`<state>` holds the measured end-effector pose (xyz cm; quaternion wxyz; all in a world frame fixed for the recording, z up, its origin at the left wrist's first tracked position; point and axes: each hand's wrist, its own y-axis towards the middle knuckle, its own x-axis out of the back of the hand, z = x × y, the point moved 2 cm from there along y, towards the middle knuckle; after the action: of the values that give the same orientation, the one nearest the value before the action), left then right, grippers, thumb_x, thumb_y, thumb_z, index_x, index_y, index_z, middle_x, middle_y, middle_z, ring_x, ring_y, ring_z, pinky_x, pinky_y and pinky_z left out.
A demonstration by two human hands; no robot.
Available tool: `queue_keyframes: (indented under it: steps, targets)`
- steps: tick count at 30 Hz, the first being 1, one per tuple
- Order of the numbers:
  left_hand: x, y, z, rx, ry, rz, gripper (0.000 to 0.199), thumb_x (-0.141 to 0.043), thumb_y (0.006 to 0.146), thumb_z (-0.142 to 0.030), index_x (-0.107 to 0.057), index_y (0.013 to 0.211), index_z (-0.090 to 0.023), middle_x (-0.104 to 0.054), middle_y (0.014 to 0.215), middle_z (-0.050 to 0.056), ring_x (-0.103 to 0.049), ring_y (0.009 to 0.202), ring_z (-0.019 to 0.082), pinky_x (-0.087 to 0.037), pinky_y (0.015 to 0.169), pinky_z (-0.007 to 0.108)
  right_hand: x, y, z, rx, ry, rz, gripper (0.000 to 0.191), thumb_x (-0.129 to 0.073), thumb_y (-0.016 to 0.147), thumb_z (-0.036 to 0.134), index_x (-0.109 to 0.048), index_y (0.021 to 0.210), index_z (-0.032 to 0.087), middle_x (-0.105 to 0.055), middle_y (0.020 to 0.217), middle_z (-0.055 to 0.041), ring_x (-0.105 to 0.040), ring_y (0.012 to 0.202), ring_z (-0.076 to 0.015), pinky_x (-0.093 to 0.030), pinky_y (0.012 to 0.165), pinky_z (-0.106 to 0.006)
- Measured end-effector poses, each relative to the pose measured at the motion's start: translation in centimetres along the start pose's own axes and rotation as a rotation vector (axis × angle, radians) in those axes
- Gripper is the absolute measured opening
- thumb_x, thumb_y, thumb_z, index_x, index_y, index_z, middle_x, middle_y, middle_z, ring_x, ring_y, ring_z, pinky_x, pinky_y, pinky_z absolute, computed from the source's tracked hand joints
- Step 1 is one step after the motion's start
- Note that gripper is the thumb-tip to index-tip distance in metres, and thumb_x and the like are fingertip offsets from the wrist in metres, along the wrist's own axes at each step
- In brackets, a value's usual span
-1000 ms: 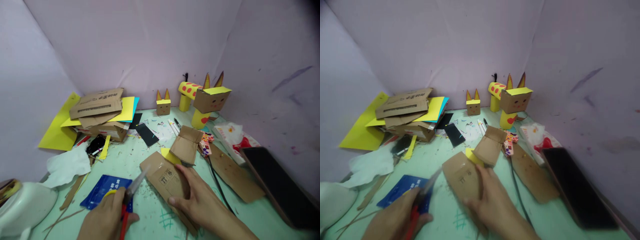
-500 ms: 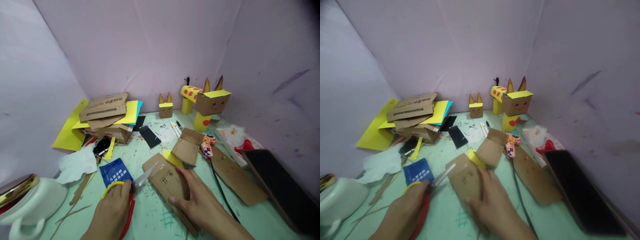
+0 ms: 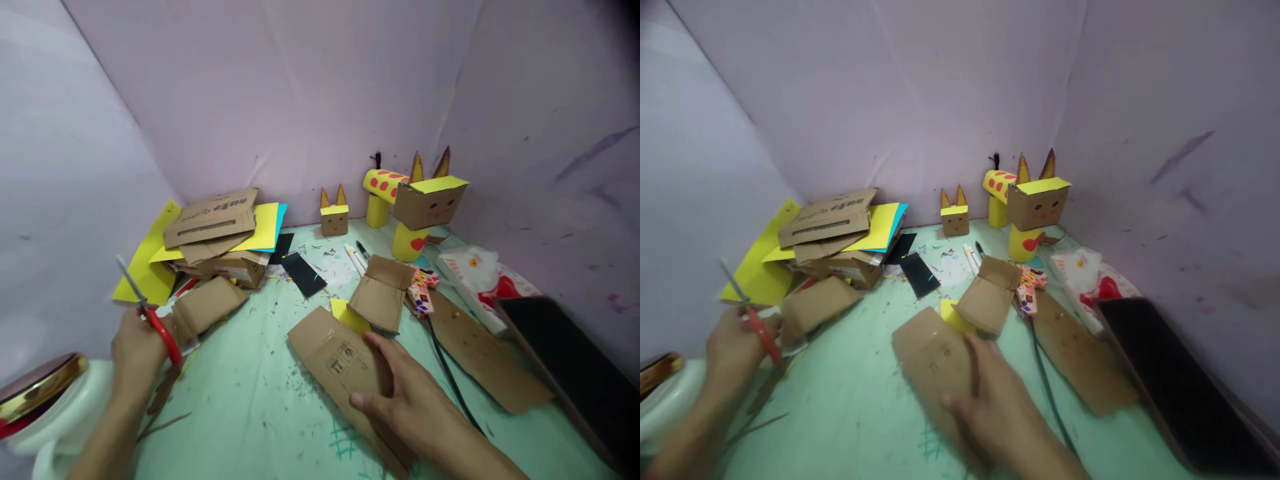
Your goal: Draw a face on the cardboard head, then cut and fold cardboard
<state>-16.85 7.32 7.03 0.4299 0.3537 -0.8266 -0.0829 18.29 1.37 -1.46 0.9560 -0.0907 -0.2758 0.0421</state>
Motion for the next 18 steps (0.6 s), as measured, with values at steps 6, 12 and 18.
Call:
queue_keyframes:
  steps: [6, 12, 18]
  targets:
    - [0.2, -3.7, -3.1, 0.101, 0.099, 0.001, 0.03, -0.059, 0.076, -0.048, -0.046, 0.092, -0.027, -0.044, 0.062, -0.005, -0.047, 0.057, 0.02, -0.029, 0.057, 0.028, 0.5, 0.0, 0.8, -0.03, 0.399, 0.133, 0.057, -0.067, 0.059, 0.016, -0.055, 0.115, 0.018, -0.068, 0.112, -0.0097, -0.063, 0.103, -0.0276, -0.046, 0.093, -0.043]
    - [-5.2, -7.9, -6.3, 0.272, -0.652, 0.496, 0.053, -0.071, 0.058, -0.062, -0.051, 0.086, -0.021, -0.065, 0.066, 0.0, -0.064, 0.06, 0.022, -0.052, 0.06, 0.034, 1.2, 0.0, 1.7, 0.008, 0.613, 0.058, 0.054, -0.071, 0.058, 0.019, -0.053, 0.108, 0.021, -0.072, 0.098, -0.0054, -0.067, 0.093, -0.0247, -0.051, 0.082, -0.037]
    - [-8.2, -11.4, -6.1, 0.403, -0.983, 0.582, 0.054, -0.081, 0.057, -0.043, -0.049, 0.096, -0.023, -0.053, 0.051, -0.01, -0.056, 0.047, 0.014, -0.045, 0.046, 0.022, 1.0, -0.2, 1.8, 0.002, 0.616, 0.065, 0.052, -0.073, 0.055, 0.016, -0.054, 0.104, 0.019, -0.071, 0.081, -0.0002, -0.068, 0.079, -0.0217, -0.051, 0.07, -0.032]
